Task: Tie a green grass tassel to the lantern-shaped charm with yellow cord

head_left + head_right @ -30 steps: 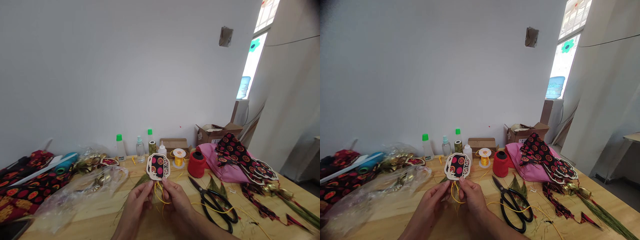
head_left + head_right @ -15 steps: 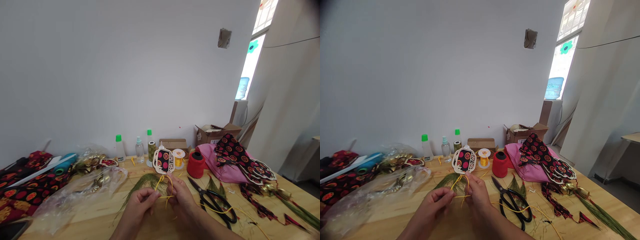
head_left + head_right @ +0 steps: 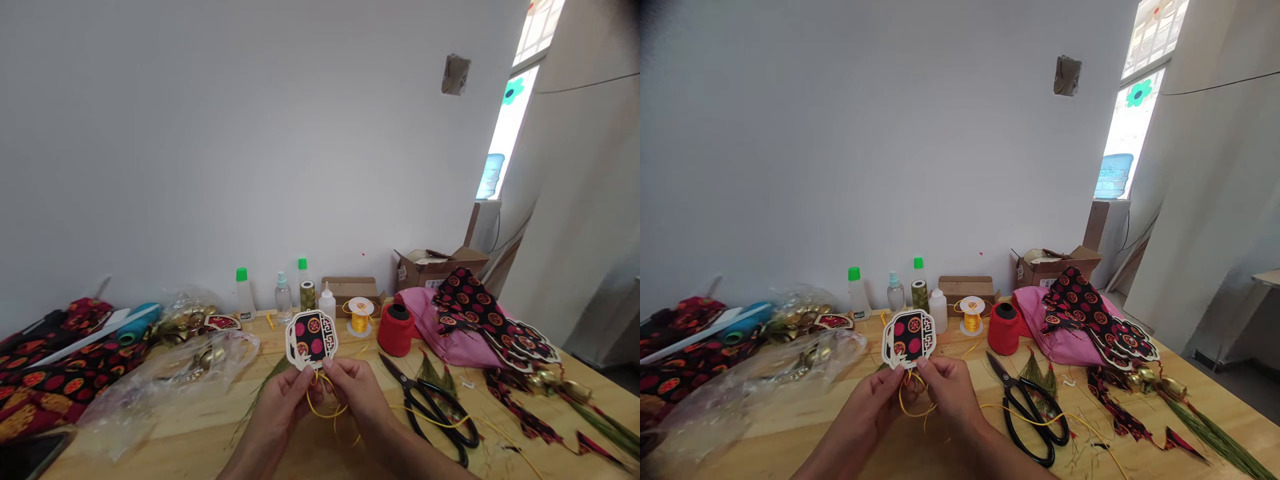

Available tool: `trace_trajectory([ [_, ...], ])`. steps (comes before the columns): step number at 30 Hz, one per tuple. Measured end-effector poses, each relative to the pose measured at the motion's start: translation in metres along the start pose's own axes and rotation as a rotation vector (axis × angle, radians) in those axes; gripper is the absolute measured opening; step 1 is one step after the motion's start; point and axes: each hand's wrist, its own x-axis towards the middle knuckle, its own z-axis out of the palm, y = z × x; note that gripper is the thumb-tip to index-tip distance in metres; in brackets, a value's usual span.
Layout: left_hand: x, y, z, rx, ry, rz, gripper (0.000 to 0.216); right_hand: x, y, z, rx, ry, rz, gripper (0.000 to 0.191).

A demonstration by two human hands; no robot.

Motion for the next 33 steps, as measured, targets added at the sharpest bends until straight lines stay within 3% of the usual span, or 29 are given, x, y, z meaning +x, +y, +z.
trace_trajectory([
  [3,0.002,-0.004,-0.004,0.030,0.026,0.026,0.029,-0.001,-0.006,0.003,-0.082,-0.050,-0.027,0.037],
  [12,0.001,-0.005,-0.006,-0.112,0.090,-0.027,0.023,-0.001,-0.014,0.002,-0.112,-0.175,0.021,0.033],
  [16,0.001,0.001,-0.007,-0.164,0.157,-0.026,0.022,-0.001,-0.015,-0.003,-0.186,0.021,-0.012,0.041],
  [21,0.002,0.008,-0.009,-0.139,0.107,-0.099,0.038,-0.003,-0.021,-0.006,-0.167,0.228,-0.093,0.044],
  [26,0.003,0.007,-0.010,-0.148,0.159,-0.097,0.039,-0.004,-0.023,-0.005,-0.137,0.258,-0.116,0.041],
  [33,0.004,0.014,-0.018,-0.225,0.134,0.015,0.022,0.003,-0.024,-0.012,-0.191,0.173,0.019,0.037],
])
